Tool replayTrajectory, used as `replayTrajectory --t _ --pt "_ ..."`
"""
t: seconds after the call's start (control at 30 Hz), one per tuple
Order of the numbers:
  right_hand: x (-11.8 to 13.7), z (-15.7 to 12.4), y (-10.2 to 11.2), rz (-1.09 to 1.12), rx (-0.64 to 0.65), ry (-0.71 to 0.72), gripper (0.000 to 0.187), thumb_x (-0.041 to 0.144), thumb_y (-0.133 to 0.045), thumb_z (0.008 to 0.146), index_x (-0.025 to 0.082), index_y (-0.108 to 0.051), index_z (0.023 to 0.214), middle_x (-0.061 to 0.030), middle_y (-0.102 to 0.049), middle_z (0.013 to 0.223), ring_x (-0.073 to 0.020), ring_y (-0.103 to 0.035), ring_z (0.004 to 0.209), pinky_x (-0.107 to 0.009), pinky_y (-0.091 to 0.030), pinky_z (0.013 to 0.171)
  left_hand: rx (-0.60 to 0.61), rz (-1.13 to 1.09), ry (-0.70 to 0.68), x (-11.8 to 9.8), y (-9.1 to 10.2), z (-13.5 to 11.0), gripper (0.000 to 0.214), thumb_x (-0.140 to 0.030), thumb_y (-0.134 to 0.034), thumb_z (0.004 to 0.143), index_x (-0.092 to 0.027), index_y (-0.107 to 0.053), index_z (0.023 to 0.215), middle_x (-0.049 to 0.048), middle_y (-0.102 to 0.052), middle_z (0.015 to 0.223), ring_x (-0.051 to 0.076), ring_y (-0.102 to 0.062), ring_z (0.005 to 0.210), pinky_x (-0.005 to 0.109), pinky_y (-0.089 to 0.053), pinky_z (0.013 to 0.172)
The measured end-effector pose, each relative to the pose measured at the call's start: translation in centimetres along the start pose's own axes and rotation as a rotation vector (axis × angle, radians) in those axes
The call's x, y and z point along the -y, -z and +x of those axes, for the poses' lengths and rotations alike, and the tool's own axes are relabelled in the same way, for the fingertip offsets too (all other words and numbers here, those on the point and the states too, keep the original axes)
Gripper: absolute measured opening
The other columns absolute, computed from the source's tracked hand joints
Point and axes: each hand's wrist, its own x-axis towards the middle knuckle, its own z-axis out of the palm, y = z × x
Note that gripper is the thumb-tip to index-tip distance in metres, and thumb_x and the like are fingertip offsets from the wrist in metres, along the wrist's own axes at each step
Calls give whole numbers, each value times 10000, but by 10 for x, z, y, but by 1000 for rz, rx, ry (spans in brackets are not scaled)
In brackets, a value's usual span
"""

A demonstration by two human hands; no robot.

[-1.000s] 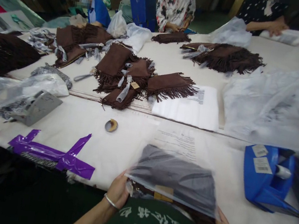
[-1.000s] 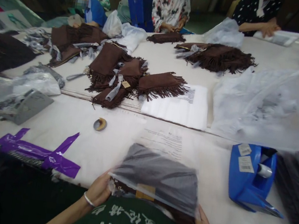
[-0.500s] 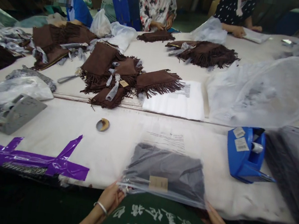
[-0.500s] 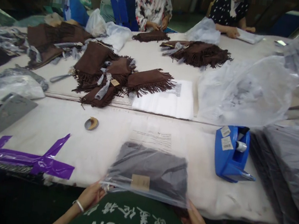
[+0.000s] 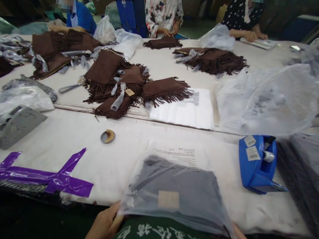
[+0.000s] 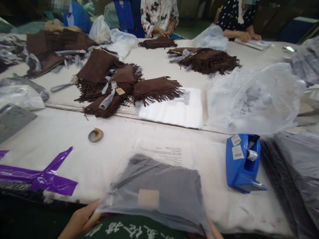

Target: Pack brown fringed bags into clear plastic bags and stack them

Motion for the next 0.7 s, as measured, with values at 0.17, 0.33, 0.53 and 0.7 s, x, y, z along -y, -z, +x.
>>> replayTrajectory --t 0.17,0.33,0.53,0.7 --pt "86 13 34 257 185 -170 785 572 -442 792 225 -178 1445 -121 -659 1116 -323 -655 928 -439 -567 716 -129 -140 -34 -75 32 39 314 -410 -441 816 -182 -640 899 40 -723 745 219 -688 670 282 -563 643" --pt "175 38 65 216 181 -77 748 610 -449 772 211 -343 1395 -147 -720 776 -296 -689 653 -371 -536 512 -244 -366 -154 -149 55 89 319 -378 -431 808 -117 -612 838 36 -676 554 208 -659 509 315 -565 513" --pt "250 75 90 179 143 75 668 500 -370 841 90 -361 1368 -102 -700 622 -186 -639 485 -237 -413 424 -178 -349 -256 -215 89 136 245 -348 -502 762 -114 -569 741 39 -654 509 199 -617 407 256 -481 361" --pt "276 89 99 111 111 161 600 313 -331 821 98 -345 1381 -93 -711 658 -184 -661 517 -229 -445 449 -204 -277 -335 -242 109 139 238 -323 -493 761 -113 -571 681 53 -642 495 186 -598 383 241 -460 348"
